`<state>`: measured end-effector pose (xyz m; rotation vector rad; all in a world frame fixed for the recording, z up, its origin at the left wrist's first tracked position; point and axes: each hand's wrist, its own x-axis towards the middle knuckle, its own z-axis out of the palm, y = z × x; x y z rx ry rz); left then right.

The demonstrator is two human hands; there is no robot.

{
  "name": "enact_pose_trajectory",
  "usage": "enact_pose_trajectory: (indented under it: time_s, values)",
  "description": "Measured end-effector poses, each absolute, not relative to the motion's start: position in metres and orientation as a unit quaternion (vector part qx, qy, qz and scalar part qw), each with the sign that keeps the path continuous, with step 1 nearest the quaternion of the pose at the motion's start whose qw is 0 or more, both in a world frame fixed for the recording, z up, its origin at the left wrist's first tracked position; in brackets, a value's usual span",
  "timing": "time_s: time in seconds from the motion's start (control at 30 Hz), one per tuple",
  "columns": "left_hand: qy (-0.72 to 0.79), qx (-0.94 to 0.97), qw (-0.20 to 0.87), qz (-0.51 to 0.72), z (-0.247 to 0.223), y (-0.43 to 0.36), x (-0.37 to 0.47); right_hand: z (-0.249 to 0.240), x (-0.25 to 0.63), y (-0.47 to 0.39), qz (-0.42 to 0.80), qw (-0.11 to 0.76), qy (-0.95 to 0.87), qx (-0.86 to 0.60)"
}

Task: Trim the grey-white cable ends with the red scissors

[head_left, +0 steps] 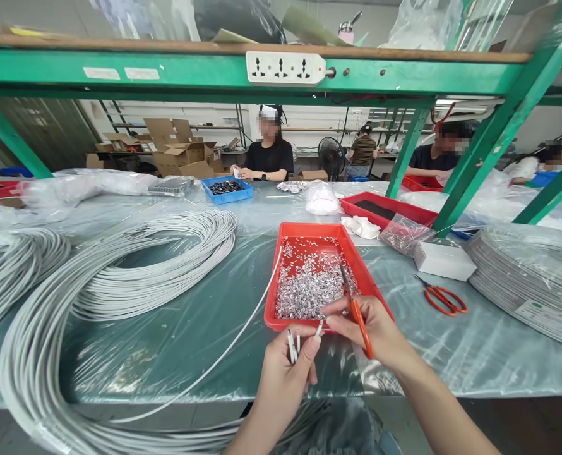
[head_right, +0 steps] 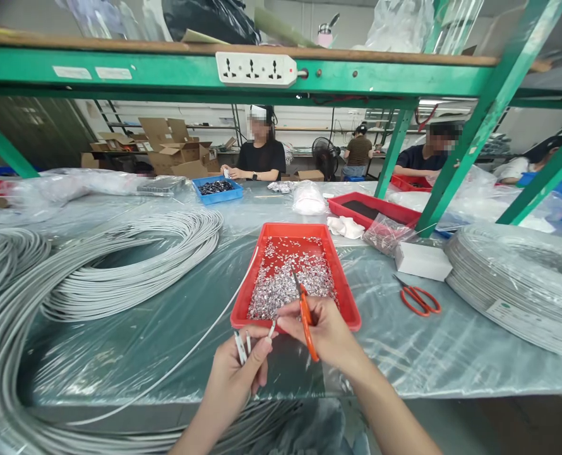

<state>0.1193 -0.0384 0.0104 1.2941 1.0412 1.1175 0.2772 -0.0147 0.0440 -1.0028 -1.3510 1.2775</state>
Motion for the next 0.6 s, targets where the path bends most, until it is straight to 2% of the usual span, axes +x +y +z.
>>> enact_pose_trajectory:
  time_s: [0.4,0.6]
  values:
    - [0.408,0.601,0.505,0.466,0.005,-0.035,0.115,0.041,0.269,-0.028,0.507,0.493,-0.575,-0.412]
    - [0.376,0.565,0.581,0.450,0.010,-0.036,0.117,0.042,0.269,-0.028,0.529,0.491,-0.577,-0.380]
